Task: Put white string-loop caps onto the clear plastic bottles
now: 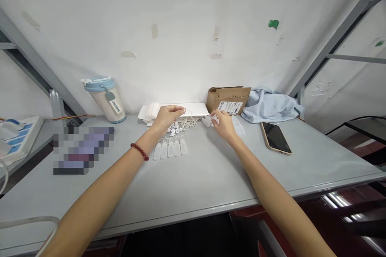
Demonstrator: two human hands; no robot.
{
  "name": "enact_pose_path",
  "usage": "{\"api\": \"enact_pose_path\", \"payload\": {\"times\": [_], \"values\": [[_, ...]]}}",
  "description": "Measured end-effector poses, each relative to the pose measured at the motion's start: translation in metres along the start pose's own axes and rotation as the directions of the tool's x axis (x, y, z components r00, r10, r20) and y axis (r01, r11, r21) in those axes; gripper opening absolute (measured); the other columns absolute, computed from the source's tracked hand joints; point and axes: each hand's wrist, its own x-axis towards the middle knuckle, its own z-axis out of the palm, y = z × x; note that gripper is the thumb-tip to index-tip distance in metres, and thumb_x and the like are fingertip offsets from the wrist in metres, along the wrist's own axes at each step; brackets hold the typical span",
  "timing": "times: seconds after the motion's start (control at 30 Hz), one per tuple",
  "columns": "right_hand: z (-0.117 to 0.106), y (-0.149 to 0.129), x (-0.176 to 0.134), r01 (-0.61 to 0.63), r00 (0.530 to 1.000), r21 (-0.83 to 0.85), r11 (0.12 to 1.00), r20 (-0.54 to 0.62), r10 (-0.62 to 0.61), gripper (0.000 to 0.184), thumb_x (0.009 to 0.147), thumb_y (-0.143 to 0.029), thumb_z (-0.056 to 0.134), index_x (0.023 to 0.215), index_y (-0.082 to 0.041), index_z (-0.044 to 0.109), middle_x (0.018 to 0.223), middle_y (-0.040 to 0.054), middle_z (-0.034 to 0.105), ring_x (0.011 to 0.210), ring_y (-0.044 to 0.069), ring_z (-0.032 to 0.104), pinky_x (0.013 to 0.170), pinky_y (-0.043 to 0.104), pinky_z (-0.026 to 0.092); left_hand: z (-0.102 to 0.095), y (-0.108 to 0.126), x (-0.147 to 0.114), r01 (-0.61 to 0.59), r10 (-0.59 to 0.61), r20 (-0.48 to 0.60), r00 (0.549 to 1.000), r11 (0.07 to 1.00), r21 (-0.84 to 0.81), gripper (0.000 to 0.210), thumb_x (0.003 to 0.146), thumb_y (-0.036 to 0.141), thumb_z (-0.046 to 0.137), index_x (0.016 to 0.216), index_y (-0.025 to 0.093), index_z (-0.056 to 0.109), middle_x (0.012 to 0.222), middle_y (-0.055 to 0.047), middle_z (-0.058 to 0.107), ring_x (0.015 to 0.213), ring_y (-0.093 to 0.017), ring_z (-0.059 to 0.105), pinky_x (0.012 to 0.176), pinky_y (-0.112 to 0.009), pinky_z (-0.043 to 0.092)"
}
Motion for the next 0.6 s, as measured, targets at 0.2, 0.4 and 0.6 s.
{"api": "enact_pose_path", "payload": {"times": [0.2,0.4,0.6], "values": [[-0.010,-0.022,-0.005,-0.142,0.989,0.628,0.765,0.068,0.128,0.032,0.074,-0.031,0.062,0.100,-0.022,0.047,0.079,-0.0004,0.059,0.067,0.015,0.054,0.064,0.029,0.043,-0.011,-0.012,-0.036,-0.007,0.008,-0.033,0.999,1.000,0.022,0.021,0.066,0.032,0.067,0.077,0.015,0.070,0.076,-0.005,0.070,0.072,-0.018,0.060,0.064,-0.027,0.044],[-0.015,-0.056,-0.022,-0.335,0.934,0.876,0.346,0.359,-0.004,0.024,0.067,-0.031,0.071,0.085,-0.019,0.060,0.072,-0.0020,0.059,0.070,0.015,0.061,0.076,0.033,0.045,-0.007,-0.013,-0.056,-0.103,0.122,-0.092,0.988,0.976,0.194,0.014,0.070,0.025,0.060,0.077,0.016,0.070,0.077,-0.005,0.071,0.072,-0.018,0.062,0.069,-0.029,0.047],[-0.009,-0.075,-0.034,-0.402,0.892,0.872,0.279,0.441,-0.094,0.022,0.066,-0.030,0.074,0.079,-0.019,0.061,0.080,-0.0004,0.064,0.076,0.017,0.064,0.084,0.036,0.045,0.000,-0.004,-0.069,-0.135,0.178,-0.166,0.970,0.961,0.240,0.013,0.073,0.019,0.057,0.077,0.015,0.069,0.077,-0.004,0.071,0.072,-0.017,0.063,0.070,-0.027,0.048]]}}
